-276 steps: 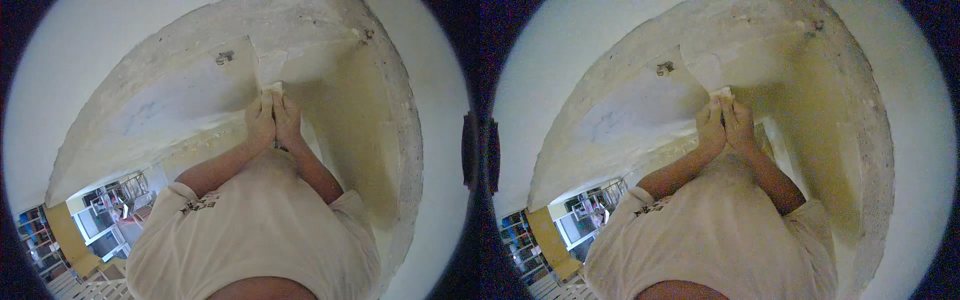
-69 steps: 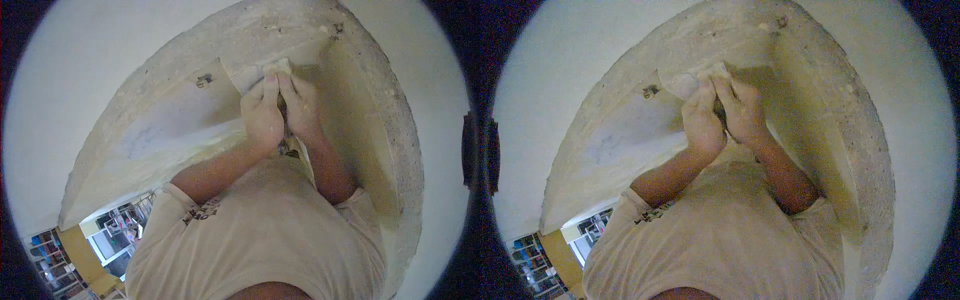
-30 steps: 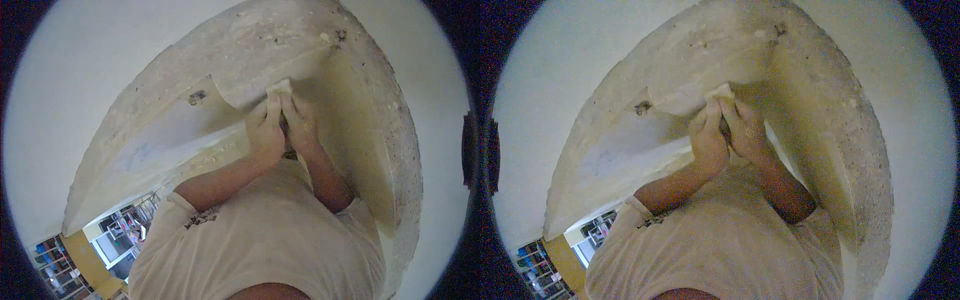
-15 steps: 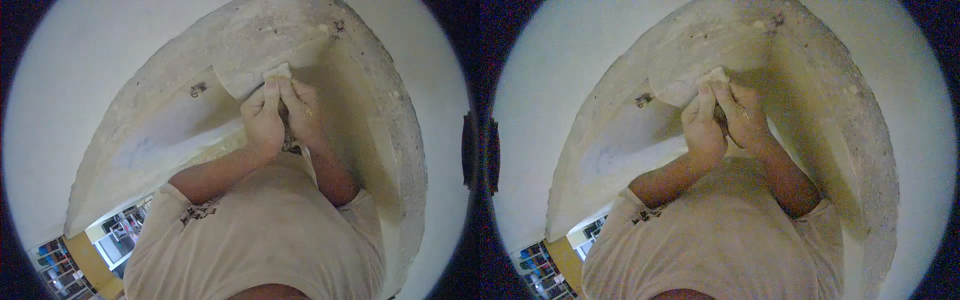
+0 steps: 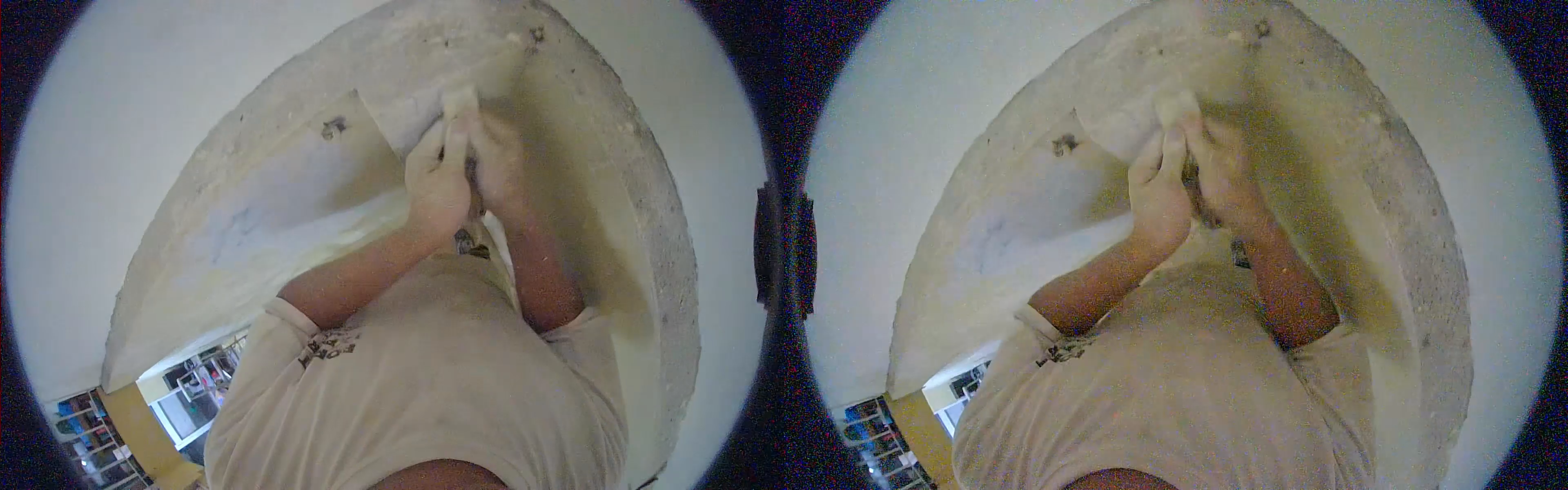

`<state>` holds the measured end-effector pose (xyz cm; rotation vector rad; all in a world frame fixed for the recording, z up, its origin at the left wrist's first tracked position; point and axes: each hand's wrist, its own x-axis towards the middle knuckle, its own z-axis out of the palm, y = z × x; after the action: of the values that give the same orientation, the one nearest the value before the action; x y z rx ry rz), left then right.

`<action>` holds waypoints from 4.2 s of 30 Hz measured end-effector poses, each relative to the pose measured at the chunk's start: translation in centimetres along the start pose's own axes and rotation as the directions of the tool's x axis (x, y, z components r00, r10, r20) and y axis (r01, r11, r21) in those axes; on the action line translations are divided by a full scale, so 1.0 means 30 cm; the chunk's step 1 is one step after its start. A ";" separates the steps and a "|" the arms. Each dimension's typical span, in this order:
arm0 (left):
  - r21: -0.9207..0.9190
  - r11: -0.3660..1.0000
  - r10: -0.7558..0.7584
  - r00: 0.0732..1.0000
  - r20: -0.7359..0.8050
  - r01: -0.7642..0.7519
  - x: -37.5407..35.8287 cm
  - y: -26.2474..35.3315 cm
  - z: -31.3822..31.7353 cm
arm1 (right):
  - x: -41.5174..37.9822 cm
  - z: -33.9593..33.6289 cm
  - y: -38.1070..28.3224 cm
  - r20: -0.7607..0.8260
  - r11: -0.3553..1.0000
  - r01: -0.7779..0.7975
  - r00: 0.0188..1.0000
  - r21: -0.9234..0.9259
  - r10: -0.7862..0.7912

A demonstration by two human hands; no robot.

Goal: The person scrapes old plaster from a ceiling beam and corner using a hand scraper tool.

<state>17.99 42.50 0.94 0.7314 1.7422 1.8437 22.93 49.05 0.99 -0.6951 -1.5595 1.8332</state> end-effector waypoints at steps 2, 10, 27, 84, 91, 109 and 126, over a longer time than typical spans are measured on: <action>0.019 0.997 0.077 0.997 0.015 -0.077 -0.049 0.003 -0.011 | 0.002 -0.002 -0.018 0.042 0.998 0.053 0.998 -0.023 -0.052; 0.549 0.667 0.095 0.788 0.608 -0.504 -0.164 -0.253 -0.237 | -0.111 -0.235 0.504 0.208 0.705 -0.619 0.783 0.346 0.586; 0.604 -0.340 0.336 0.507 0.794 -0.721 0.035 -0.127 -0.239 | -0.302 -0.125 0.439 0.167 0.851 -0.235 0.923 -0.470 0.347; 0.214 0.970 0.130 0.989 -0.068 -0.113 0.005 -0.048 0.018 | -0.148 -0.031 0.217 -0.057 0.997 0.059 0.997 -0.040 -0.061; 0.217 0.970 0.127 0.989 -0.070 -0.109 0.019 -0.052 0.021 | -0.168 -0.014 0.182 -0.081 0.998 -0.036 0.996 0.053 0.041; 0.143 0.990 0.018 0.998 -0.057 -0.009 0.004 0.027 0.029 | -0.152 -0.019 0.089 -0.078 0.999 -0.047 0.996 -0.003 0.047; -0.017 0.999 0.050 0.999 0.016 -0.050 0.015 0.021 0.016 | -0.152 -0.001 0.079 -0.113 0.982 0.082 0.988 -0.172 -0.102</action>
<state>17.99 43.11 1.61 0.7881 1.7101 1.8776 25.70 45.41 -1.37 -0.7816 -1.6495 1.5766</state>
